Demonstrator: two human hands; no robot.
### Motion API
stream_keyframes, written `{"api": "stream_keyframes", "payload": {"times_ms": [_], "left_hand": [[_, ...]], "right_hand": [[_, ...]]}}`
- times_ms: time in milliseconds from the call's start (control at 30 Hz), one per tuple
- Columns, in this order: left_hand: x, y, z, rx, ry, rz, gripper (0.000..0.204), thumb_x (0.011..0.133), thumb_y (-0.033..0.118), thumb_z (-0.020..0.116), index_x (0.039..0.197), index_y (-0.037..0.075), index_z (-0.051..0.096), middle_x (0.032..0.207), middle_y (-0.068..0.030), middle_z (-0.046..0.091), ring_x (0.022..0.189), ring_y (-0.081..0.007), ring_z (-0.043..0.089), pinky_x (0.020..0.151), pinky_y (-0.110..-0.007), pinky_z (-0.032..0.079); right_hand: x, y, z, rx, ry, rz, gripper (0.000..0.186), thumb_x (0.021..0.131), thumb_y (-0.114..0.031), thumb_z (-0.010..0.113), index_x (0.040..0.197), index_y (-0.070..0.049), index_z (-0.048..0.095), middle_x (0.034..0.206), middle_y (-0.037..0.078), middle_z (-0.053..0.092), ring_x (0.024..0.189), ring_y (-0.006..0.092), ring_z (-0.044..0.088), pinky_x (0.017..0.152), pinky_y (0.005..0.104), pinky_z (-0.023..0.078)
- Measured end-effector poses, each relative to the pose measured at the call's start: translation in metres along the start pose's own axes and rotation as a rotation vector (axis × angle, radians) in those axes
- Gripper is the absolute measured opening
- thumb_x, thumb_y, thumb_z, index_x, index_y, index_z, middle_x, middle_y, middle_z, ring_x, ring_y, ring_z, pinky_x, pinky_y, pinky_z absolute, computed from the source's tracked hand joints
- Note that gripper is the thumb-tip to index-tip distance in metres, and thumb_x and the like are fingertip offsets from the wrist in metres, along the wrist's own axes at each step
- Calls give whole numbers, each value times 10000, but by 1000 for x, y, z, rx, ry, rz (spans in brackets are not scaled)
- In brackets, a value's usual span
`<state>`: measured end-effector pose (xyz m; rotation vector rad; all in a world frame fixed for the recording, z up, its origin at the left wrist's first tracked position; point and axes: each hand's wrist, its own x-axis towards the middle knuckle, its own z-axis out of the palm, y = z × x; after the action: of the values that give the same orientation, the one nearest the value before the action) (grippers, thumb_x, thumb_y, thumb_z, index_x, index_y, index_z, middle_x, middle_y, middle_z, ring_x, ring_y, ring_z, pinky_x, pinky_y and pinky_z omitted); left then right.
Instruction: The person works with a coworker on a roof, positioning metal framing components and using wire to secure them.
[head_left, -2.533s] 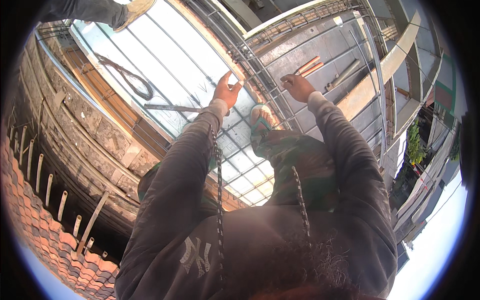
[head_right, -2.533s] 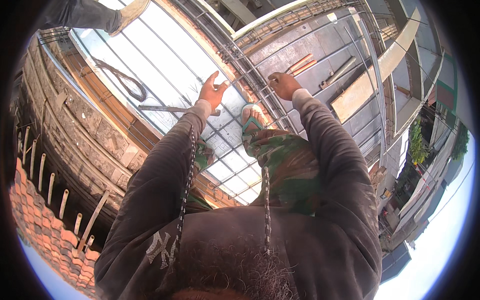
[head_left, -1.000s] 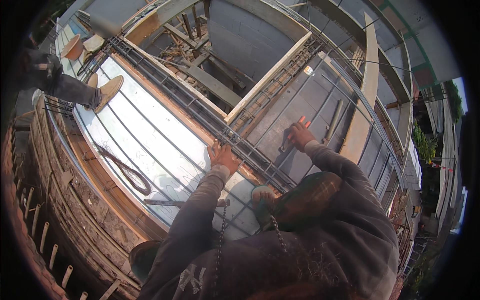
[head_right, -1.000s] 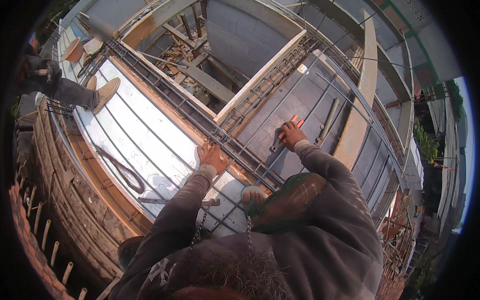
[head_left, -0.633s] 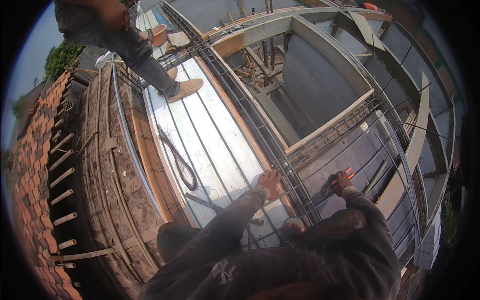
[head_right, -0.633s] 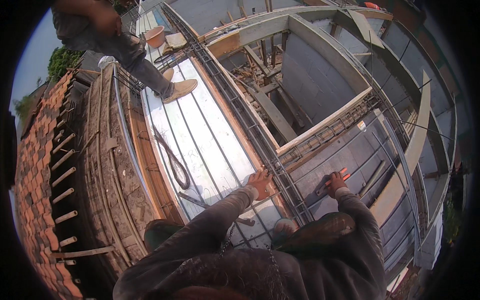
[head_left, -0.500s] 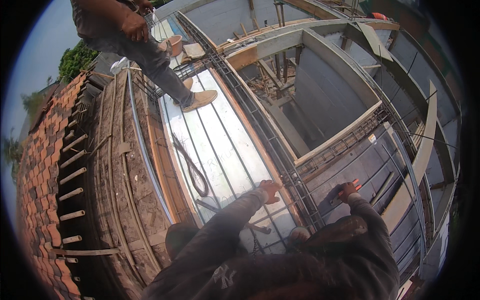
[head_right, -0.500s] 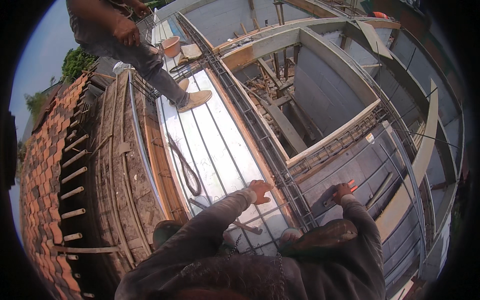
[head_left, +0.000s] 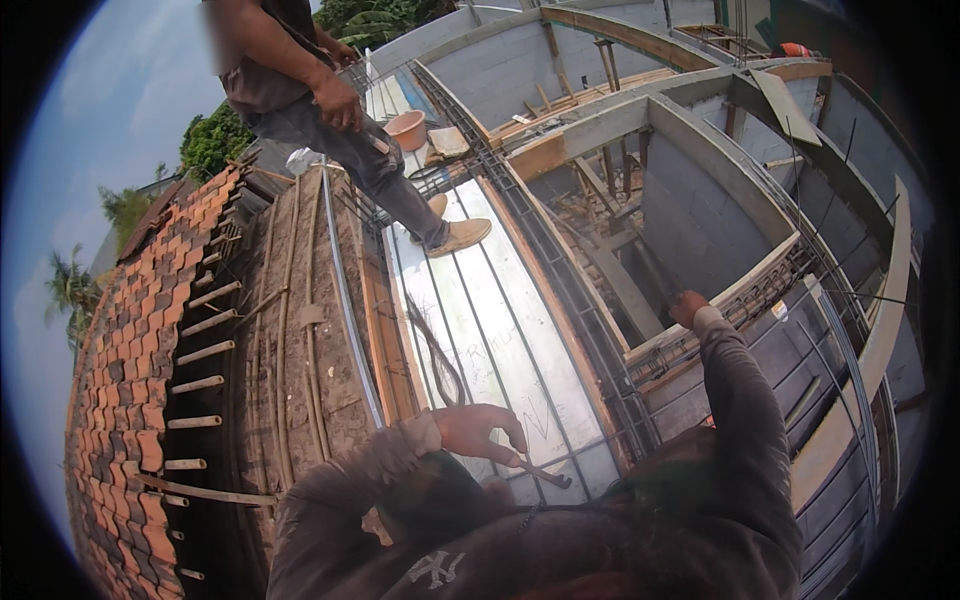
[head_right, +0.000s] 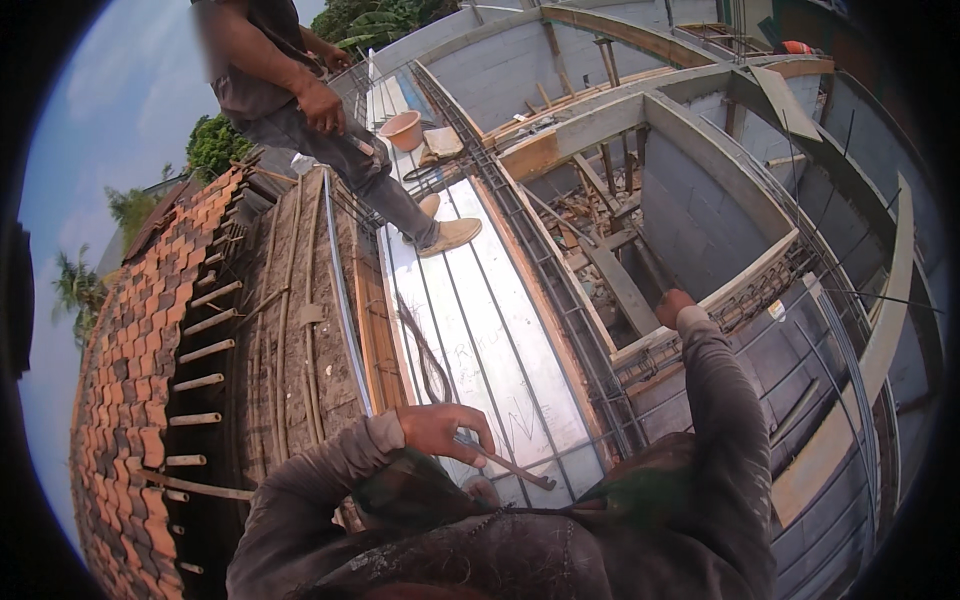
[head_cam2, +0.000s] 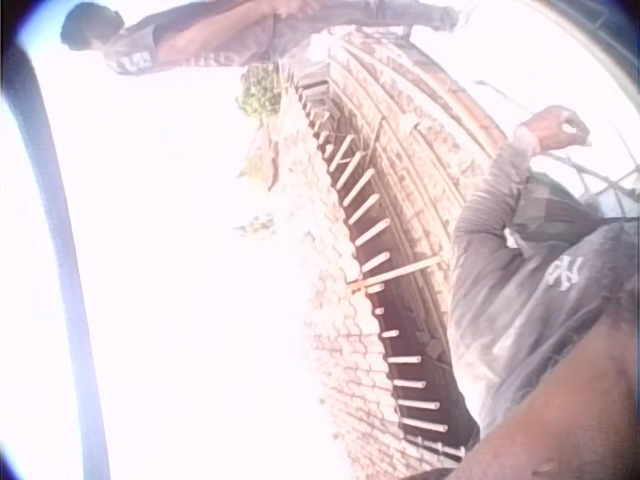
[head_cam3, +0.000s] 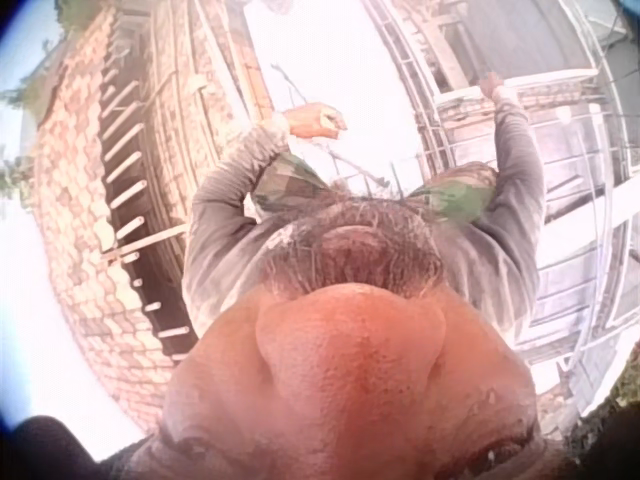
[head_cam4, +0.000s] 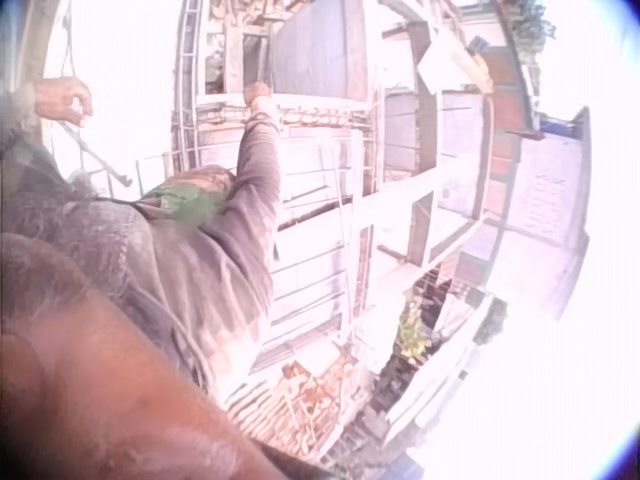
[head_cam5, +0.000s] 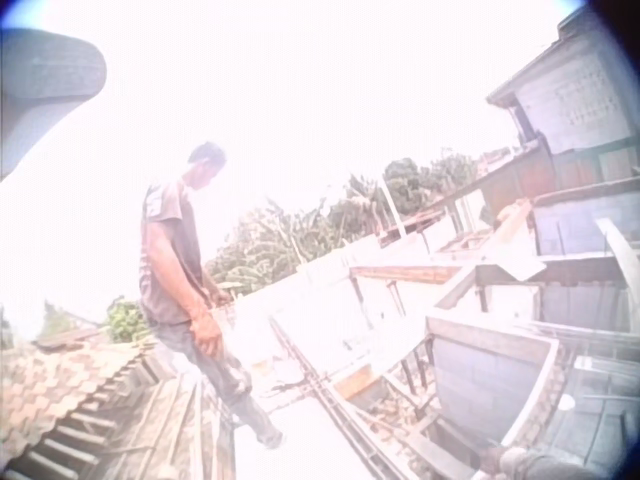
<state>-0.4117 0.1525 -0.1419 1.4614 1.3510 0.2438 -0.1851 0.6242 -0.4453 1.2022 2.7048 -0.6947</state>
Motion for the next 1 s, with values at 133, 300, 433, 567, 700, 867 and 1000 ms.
{"api": "stream_keyframes", "payload": {"times_ms": [133,300,433,567,700,867,1000], "left_hand": [[8,51,56,-224,-221,397,335,828,175,760,1128,74,651,1248,-129,581,1215,-302,534,1044,-439,392],[1,59,44,-29,-28,385,571,701,234,793,1231,168,591,1420,-125,458,1375,-314,376,1118,-483,225],[10,58,47,66,-50,316,626,675,216,778,1264,180,571,1441,-137,435,1396,-324,336,1128,-490,202],[20,58,44,123,-33,370,695,663,215,786,1314,160,547,1450,-133,437,1386,-320,359,1133,-478,207],[43,61,45,-89,-143,460,699,669,259,807,1308,136,550,1441,-131,458,1363,-325,394,1134,-461,224],[37,38,54,-76,-125,390,638,685,274,797,1269,134,579,1411,-123,492,1356,-316,406,1133,-458,232],[38,29,58,-134,-115,461,673,668,263,796,1290,143,570,1395,-121,499,1340,-316,417,1130,-444,244]], "right_hand": [[15,-78,-55,471,303,-163,335,857,-224,650,1074,29,683,1051,243,696,1003,395,666,874,417,511],[-89,-240,-93,576,130,-456,355,886,-264,649,1079,34,667,1047,220,699,993,349,670,883,405,503],[-174,-288,-109,466,-284,-616,431,918,-329,639,1179,14,626,1132,226,675,1035,357,657,895,424,503],[-206,-281,-98,285,-544,-590,485,913,-363,652,1209,20,620,1173,226,664,1075,355,644,927,412,491],[-186,-232,-61,-87,-489,-473,554,907,-403,653,1232,43,607,1158,243,666,1058,380,650,916,423,499],[-168,-249,-80,350,-295,-448,554,913,-377,654,1251,56,586,1129,256,667,1044,386,652,900,422,498],[-161,-233,-86,367,-241,-476,546,914,-353,659,1265,58,575,1119,260,667,1029,383,654,887,423,496]]}}
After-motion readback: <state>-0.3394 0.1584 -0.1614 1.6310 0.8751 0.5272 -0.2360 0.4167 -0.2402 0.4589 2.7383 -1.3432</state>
